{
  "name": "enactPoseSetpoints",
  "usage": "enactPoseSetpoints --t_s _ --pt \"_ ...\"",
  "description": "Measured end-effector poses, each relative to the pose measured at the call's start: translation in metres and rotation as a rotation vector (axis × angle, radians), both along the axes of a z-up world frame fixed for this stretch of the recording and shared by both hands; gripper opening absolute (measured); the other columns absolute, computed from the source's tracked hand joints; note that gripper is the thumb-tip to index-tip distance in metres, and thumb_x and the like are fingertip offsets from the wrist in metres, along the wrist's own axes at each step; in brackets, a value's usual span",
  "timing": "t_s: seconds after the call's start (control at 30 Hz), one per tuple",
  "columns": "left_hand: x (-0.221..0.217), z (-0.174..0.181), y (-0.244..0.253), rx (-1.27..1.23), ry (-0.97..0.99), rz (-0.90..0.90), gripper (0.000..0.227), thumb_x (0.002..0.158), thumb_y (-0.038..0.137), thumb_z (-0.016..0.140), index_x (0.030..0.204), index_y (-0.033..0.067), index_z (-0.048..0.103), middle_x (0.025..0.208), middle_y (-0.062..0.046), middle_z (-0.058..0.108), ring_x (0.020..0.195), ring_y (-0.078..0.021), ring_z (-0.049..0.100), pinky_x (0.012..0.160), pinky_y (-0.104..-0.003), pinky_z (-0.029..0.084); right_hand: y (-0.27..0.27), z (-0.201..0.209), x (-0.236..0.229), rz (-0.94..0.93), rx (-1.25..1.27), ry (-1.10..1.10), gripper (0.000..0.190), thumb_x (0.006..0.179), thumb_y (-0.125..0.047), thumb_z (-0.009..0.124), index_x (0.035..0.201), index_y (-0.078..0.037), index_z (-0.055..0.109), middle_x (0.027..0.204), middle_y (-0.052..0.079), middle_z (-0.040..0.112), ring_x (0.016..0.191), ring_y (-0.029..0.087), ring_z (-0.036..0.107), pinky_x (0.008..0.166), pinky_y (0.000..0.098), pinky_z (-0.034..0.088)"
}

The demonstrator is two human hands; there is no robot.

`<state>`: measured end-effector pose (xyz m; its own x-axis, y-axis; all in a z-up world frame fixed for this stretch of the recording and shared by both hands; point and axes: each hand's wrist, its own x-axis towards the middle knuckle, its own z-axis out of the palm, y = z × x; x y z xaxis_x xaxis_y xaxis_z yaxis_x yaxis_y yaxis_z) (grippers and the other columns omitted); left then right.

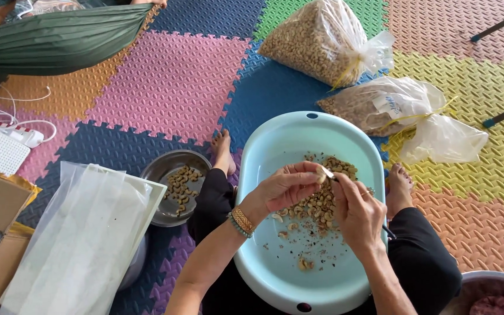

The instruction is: A person uses a small hand tool to peel the skins off individual nuts over a plastic basin.

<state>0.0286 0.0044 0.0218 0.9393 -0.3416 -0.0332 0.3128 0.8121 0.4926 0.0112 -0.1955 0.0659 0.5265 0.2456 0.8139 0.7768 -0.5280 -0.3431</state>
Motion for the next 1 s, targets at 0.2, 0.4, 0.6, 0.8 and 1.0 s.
enactPoseSetpoints --t_s 0.2,0.4,0.6,0.8,1.0 --pt "0.001 -0.007 0.001 0.02 -0.004 -0.019 0.025 0.095 -0.008 0.063 0.118 -0.0006 0.069 0.105 -0.027 0.073 0.094 -0.0384 0.073 0.078 -0.039 0.065 -0.004 0.007 0.0 0.047 0.067 0.075 0.017 0.103 -0.012 0.066 0.115 -0.008 0.077 0.082 0.011 0.072 0.06 0.036 0.067 0.051 0.0397 0.054" --pt "0.006 -0.015 0.005 0.056 -0.013 0.01 0.026 0.095 -0.007 0.064 0.121 -0.0022 0.068 0.109 -0.03 0.071 0.095 -0.0396 0.072 0.08 -0.038 0.065 0.0 0.008 -0.006 0.061 0.051 0.111 0.015 0.101 -0.009 0.066 0.112 -0.009 0.077 0.08 0.011 0.071 0.06 0.033 0.067 0.053 0.0391 0.054" --pt "-0.007 0.011 -0.002 0.193 -0.062 0.122 0.025 0.093 -0.006 0.068 0.118 -0.0051 0.069 0.107 -0.028 0.073 0.093 -0.0374 0.073 0.08 -0.035 0.066 0.0 0.01 -0.008 0.044 0.034 0.112 0.017 0.101 -0.007 0.066 0.114 -0.007 0.077 0.082 0.012 0.071 0.062 0.033 0.069 0.053 0.0396 0.055" --pt "-0.014 0.022 -0.005 0.392 -0.181 0.246 0.034 0.084 -0.005 0.08 0.116 -0.0056 0.071 0.101 -0.023 0.075 0.091 -0.0342 0.075 0.08 -0.037 0.065 -0.003 0.004 -0.006 0.036 -0.009 0.107 0.016 0.102 -0.009 0.066 0.114 -0.008 0.077 0.08 0.01 0.07 0.061 0.03 0.069 0.052 0.0379 0.055" --pt "-0.019 0.03 -0.003 0.615 -0.282 0.329 0.036 0.082 0.003 0.085 0.113 -0.0058 0.07 0.097 -0.02 0.075 0.087 -0.0242 0.076 0.077 -0.033 0.066 -0.003 0.006 -0.007 0.035 -0.03 0.132 0.015 0.102 -0.008 0.066 0.113 -0.008 0.077 0.078 0.009 0.071 0.059 0.027 0.069 0.051 0.0364 0.055"
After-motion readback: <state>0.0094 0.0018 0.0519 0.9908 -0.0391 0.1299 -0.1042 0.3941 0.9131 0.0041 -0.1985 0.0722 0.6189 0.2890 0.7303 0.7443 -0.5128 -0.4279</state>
